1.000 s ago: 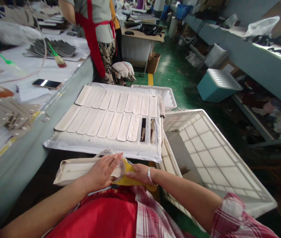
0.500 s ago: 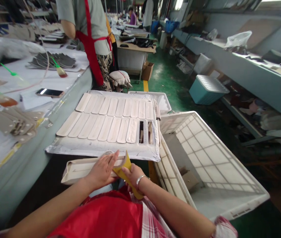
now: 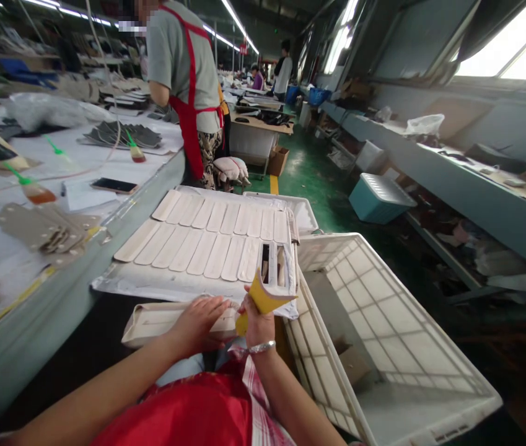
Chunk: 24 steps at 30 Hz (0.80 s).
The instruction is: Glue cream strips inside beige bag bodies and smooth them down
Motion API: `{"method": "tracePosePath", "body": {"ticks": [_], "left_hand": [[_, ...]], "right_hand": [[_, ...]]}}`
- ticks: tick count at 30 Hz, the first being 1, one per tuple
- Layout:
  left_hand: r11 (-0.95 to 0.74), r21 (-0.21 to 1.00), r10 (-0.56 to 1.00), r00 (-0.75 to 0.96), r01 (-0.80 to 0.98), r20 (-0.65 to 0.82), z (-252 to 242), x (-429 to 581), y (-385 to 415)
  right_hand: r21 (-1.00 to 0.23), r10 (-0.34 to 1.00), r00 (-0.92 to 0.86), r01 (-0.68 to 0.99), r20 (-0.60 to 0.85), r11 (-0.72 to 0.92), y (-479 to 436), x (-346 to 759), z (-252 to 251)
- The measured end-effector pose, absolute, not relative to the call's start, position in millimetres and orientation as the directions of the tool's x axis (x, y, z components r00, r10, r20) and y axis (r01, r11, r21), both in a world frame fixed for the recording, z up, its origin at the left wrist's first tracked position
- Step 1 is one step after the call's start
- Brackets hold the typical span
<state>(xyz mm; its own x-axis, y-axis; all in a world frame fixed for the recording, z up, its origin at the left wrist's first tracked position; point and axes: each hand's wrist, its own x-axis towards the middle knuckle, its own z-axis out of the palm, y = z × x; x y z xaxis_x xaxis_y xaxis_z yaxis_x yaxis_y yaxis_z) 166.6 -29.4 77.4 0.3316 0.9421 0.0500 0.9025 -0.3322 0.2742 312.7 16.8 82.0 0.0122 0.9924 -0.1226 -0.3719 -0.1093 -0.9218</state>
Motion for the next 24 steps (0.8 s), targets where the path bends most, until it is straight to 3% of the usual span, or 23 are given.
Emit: {"method": "tracePosePath", "body": {"ticks": [5, 13, 16, 19, 21, 24], "left_hand": [[-0.325, 0.318, 0.945, 0.317, 0.891, 0.077, 72, 164, -29], [-0.291, 0.282, 0.955, 0.297, 0.914, 0.021, 75, 172, -23], [-0.319, 0.276, 0.945, 0.326, 0.907, 0.02, 83, 172, -28], [-0.341, 0.361, 0.939, 0.332, 0.868, 0.089, 87, 147, -46], [-0.246, 0.471, 0.967, 0.18, 0.847, 0.182, 87, 118, -67], [0.069, 0.751, 0.912, -0.347, 0.657, 0.22, 80, 70, -100]], "right_hand": [[-0.944, 0.993, 0.047, -0.318, -0.11, -0.089, 27, 311, 77], [-1.0, 0.995, 0.096, 0.007, -0.009, -0.01, 36, 296, 61], [-0.996, 0.995, -0.055, 0.041, -0.084, -0.082, 41, 293, 74], [-0.973, 0.901, -0.373, 0.141, -0.222, -0.182, 53, 291, 93], [-0.936, 0.757, -0.569, 0.31, -0.323, -0.166, 65, 286, 105], [-0.819, 0.456, -0.75, 0.569, -0.479, 0.076, 89, 268, 118]]}}
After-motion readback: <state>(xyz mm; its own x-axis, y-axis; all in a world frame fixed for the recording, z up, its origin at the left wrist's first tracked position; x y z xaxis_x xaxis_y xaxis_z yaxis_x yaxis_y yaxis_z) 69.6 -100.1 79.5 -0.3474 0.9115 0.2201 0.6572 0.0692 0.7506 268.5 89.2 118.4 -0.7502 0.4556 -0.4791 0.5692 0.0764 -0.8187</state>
